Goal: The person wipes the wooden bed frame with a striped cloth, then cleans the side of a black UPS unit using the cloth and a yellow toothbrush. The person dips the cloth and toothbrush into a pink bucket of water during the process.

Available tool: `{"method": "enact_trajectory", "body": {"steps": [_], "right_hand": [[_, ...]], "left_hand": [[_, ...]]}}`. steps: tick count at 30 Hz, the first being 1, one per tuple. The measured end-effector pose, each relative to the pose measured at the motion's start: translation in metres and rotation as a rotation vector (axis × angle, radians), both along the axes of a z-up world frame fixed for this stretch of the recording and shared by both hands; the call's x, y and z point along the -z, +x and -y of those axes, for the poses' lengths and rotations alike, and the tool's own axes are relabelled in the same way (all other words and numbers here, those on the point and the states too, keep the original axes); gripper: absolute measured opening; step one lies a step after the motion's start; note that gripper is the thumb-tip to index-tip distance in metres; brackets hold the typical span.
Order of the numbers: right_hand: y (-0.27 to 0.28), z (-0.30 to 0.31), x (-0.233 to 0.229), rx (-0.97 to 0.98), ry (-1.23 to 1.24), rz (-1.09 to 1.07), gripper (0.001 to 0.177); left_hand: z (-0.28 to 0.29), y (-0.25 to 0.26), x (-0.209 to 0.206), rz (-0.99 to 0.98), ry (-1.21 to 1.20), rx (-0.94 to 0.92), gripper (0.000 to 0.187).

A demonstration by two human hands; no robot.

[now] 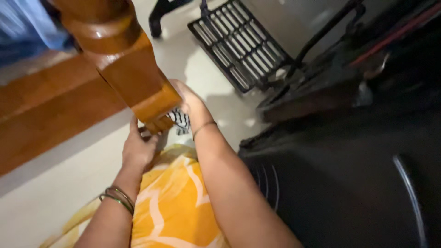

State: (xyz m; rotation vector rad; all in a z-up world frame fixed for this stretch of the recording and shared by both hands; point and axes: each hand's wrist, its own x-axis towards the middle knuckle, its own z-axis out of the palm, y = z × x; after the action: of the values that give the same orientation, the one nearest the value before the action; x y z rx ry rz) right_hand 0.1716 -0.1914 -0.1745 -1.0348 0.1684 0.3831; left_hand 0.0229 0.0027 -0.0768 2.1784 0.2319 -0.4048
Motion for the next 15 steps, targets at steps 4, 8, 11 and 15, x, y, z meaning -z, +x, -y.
{"method": "enact_trajectory", "body": {"steps": [4, 8, 11, 15], "right_hand": [[-0.009, 0.009, -0.039, -0.037, 0.055, 0.120, 0.013], [-0.016, 0.008, -0.090, 0.061, -0.162, 0.324, 0.016], [-0.025, 0.003, -0.120, 0.113, -0.386, 0.347, 0.017], [-0.046, -0.009, -0.148, 0.209, -0.315, 0.428, 0.013]], "left_hand": [[-0.002, 0.004, -0.005, -0.033, -0.029, -0.043, 0.089], [-0.004, 0.001, -0.010, -0.038, -0.076, -0.080, 0.089], [-0.007, -0.006, -0.020, 0.048, -0.100, -0.106, 0.089], [-0.011, -0.018, -0.033, 0.125, -0.066, -0.160, 0.058]]}}
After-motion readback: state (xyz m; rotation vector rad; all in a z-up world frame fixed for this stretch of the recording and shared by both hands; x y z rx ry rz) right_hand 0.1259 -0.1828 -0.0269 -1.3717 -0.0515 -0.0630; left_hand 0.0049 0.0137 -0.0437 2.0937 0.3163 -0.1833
